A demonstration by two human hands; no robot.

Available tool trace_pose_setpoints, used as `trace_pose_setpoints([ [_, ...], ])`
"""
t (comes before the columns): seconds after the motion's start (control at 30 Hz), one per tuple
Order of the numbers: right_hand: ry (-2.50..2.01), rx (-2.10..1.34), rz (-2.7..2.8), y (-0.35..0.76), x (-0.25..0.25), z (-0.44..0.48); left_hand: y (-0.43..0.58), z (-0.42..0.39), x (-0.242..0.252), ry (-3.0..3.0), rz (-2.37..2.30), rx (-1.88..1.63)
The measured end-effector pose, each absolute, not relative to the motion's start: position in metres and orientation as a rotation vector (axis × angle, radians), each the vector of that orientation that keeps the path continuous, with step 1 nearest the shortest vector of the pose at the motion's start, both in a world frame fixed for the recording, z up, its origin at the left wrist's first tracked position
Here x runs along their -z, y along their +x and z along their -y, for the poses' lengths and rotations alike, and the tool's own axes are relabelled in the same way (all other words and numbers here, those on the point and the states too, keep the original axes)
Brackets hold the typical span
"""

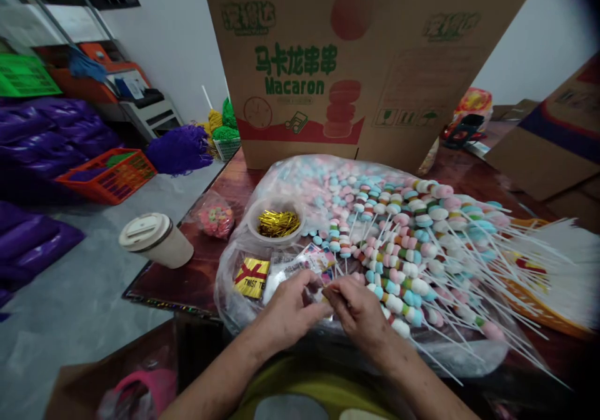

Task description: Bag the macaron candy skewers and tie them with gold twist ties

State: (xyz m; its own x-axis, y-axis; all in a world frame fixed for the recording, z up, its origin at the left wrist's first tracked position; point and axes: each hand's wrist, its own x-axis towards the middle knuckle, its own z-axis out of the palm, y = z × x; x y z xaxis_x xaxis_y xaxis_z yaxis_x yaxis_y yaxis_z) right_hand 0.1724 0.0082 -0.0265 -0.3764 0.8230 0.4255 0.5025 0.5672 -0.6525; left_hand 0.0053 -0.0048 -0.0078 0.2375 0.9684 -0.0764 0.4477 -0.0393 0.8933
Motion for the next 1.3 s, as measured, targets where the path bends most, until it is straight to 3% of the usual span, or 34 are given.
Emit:
trace_pose_setpoints([
  [0.1, -1.100, -0.586, 2.043, 0.172, 0.033, -0.012, 0.008, 0.006, 0.023, 1.459, -1.373, -0.779],
  [0.23, -1.238, -1.081, 1.824, 0.180, 0.028, -0.018, 0.001, 0.001, 0.026, 1.506, -1.332, -0.842],
  [0.33, -1.081, -1.523, 1.627, 0.184, 0.019, -0.021, -0.004, -0.003, 0.020, 1.531, -1.281, -0.819],
  [0.43, -1.009, -1.689, 1.497, 0.182, 0.015, -0.024, -0.008, -0.005, 0.018, 1.559, -1.235, -0.772],
  [0.7, -1.287, -1.101, 1.768, 0.174, 0.023, -0.026, -0.010, -0.005, 0.032, 1.452, -1.271, -0.826],
  [0.93, -1.464, -0.931, 1.832, 0.162, 0.034, -0.033, -0.015, -0.004, 0.039, 1.852, -1.308, -0.950],
  [1.13, -1.883, -0.514, 1.855, 0.181, 0.013, -0.117, -0.037, -0.002, 0.046, 1.961, -1.353, -1.288],
  [1.3, -2.198, -0.450, 1.901, 0.189, 0.013, -0.176, -0.049, -0.003, 0.041, 2.188, -1.208, -1.512],
])
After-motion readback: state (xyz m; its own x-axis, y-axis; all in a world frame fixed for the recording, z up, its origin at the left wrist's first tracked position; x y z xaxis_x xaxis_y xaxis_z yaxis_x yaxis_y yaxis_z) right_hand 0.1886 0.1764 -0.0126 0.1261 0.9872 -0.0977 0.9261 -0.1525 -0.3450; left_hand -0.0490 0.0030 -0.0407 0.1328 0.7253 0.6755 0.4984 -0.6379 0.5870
